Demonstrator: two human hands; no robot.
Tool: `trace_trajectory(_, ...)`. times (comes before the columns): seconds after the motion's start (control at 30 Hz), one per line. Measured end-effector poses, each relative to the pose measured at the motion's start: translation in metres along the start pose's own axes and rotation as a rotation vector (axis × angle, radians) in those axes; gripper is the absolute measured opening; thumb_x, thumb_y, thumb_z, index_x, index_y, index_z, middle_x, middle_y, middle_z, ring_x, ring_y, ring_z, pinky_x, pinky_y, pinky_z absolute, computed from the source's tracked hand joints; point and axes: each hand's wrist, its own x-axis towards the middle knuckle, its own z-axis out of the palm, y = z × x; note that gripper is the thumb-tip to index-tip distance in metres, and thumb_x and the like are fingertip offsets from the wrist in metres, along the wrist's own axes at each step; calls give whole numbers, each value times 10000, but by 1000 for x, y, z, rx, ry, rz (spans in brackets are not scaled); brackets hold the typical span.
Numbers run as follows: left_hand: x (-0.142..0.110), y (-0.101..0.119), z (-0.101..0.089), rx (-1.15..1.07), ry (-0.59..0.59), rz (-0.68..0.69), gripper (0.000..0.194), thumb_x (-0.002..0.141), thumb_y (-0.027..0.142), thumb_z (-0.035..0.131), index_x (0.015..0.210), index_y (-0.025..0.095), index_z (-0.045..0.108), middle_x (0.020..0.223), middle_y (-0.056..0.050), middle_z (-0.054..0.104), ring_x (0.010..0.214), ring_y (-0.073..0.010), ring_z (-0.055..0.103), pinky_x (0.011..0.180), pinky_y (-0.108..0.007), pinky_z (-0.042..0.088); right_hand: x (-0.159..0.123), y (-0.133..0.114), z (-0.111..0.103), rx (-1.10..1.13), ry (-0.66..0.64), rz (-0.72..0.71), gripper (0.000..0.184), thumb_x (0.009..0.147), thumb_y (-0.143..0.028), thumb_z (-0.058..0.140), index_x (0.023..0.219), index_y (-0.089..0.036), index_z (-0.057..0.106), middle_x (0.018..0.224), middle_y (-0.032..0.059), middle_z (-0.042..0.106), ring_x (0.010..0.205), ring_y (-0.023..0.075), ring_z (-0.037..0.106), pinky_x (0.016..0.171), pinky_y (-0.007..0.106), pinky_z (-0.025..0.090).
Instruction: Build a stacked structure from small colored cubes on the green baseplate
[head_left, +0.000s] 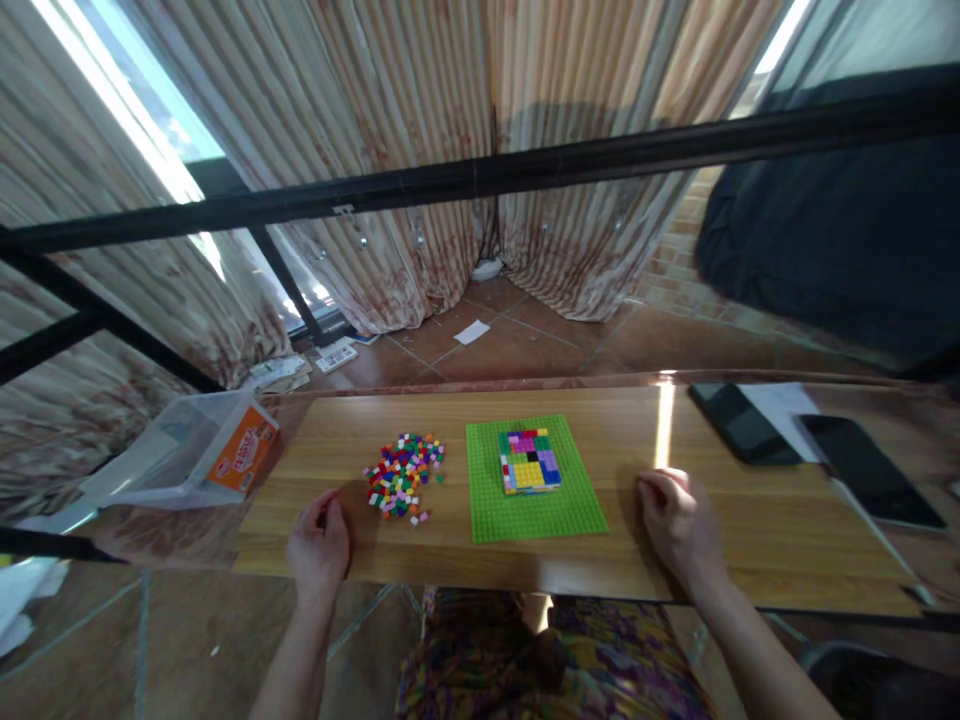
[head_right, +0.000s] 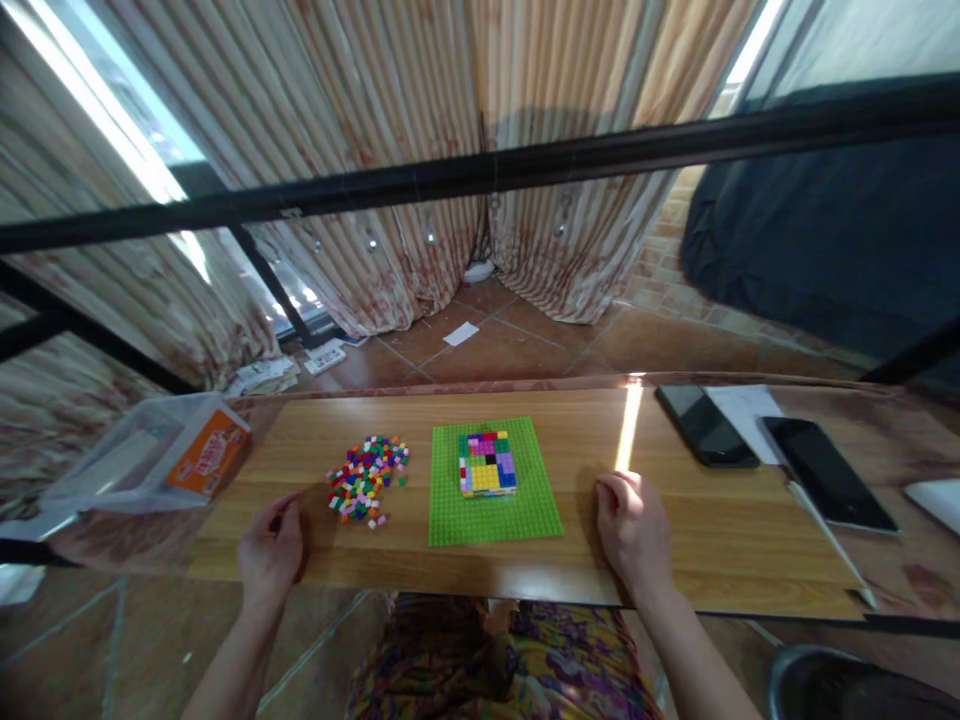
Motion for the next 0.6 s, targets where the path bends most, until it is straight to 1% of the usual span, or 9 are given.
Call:
trace_trajectory(0.07, 0, 17, -4, -80, 38, -53, 354, 792, 401, 524, 970, 171, 727, 914, -91, 728, 785, -214, 643, 756, -351, 524, -4, 7, 2, 13, 18, -52, 260, 934, -366, 499, 860, -209, 692, 934, 99, 697, 855, 252, 634, 732, 374, 507)
trace_trajectory(0.1, -2, 30, -4, -127, 53, -46, 361, 782, 413, 538, 977, 172, 724, 897, -83, 727, 752, -205, 635, 726, -341, 525, -5, 9, 4, 17, 14, -68, 258, 940, -361, 497, 864, -211, 692, 935, 96, 694, 850, 248, 630, 724, 367, 504)
trace_trajectory(0.17, -10, 63, 4, -272, -21, 49, 377, 774, 449, 581, 997, 179, 719, 911, -75, 729, 774, -194, 644, 730, -321, 530, -5, 9, 7, 14, -1, -88, 262, 951, -350, 489, 867, -211, 695, 923, 93, 688, 811, 237, 620, 683, 353, 492)
trace_trajectory(0.27, -27, 121, 35, -454, -238, 158, 369, 783, 469, 628, 1008, 190, 712, 916, -67, 732, 810, -181, 657, 767, -306, 532, -4, 6, 9, 24, -15, -103, 266, 962, -342, 485, 880, -206, 698, 929, 92, 687, 787, 229, 619, 664, 348, 488)
trace_trajectory(0.33, -39, 154, 62, -549, -370, 166, 366, 805, 482, 627, 1010, 189, 704, 921, -64, 736, 820, -176, 660, 774, -303, 531, -4, 6, 8, 71, -19, -111, 264, 966, -346, 487, 892, -201, 695, 942, 91, 688, 800, 227, 630, 685, 349, 501)
trace_trajectory(0.37, -44, 167, 76, -571, -421, 160, 347, 820, 484, 614, 974, 188, 709, 920, -63, 740, 832, -176, 660, 798, -308, 528, -4, 5, 7, 99, -25, -113, 262, 966, -349, 488, 897, -201, 692, 949, 90, 689, 812, 227, 636, 698, 350, 508)
trace_trajectory(0.47, -56, 191, 110, -587, -526, 100, 304, 834, 461, 615, 890, 182, 723, 913, -68, 749, 893, -189, 663, 877, -327, 513, -3, 5, 3, 149, -38, -100, 257, 965, -357, 487, 888, -209, 684, 956, 84, 695, 830, 229, 647, 717, 352, 518)
trace_trajectory(0.53, -63, 195, 125, -641, -614, 32, 334, 857, 467, 586, 940, 178, 732, 922, -70, 753, 882, -186, 667, 862, -323, 517, -3, 4, 2, 156, -46, -74, 255, 959, -364, 490, 877, -216, 682, 952, 77, 699, 828, 228, 651, 718, 352, 518)
trace_trajectory(0.6, -69, 194, 134, -675, -648, -22, 345, 857, 456, 586, 998, 178, 733, 949, -70, 756, 869, -178, 671, 833, -307, 522, -4, 4, 1, 165, -59, -40, 255, 953, -370, 492, 879, -219, 683, 953, 75, 704, 833, 231, 654, 723, 352, 517)
